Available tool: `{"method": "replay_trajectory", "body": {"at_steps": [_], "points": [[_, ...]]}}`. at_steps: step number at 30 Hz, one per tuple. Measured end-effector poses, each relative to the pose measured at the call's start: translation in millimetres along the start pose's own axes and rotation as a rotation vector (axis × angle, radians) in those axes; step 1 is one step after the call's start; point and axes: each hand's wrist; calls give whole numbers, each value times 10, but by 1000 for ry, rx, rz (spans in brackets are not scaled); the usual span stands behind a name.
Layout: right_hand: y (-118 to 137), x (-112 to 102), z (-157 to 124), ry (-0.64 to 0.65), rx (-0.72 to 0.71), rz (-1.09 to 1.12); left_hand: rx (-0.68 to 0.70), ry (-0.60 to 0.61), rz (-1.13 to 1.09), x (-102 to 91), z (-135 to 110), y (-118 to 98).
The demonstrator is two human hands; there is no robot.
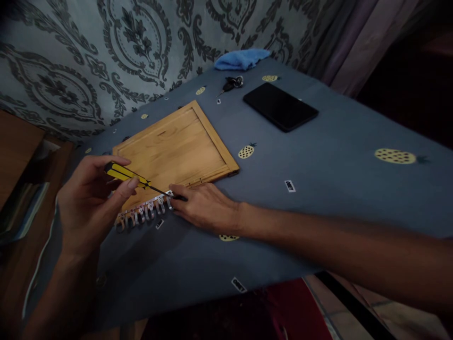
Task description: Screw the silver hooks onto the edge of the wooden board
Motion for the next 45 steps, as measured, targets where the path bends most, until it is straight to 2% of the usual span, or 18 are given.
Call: {"method": "replay_trajectory", "body": {"at_steps": [15,20,24,31,38,42,45], "points": [[-26,58,3,5,10,66,35,20,-24,-1,12,29],[-23,63,8,4,9,46,-14,38,-72,20,17,33],[-27,61,5,1,14,42,-32,3,-86,21,20,45],[-39,126,-2,-40,-7,31,89,86,-7,-1,20,62],[-45,124,-1,-50,-26,13,106,-54,72,82,16,128],[-53,119,-6,-43,-39,17,31,-135,3,111,-19,145],[-53,121,-7,-47,-32,23,-44,-112,-94,115,-38,133]]}}
Point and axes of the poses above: each hand's wrist, its own z-axis towards the middle knuckle, its own x-axis out of the palm, y = z × x, and after that the axes turned 5 degrees about x, right-handed
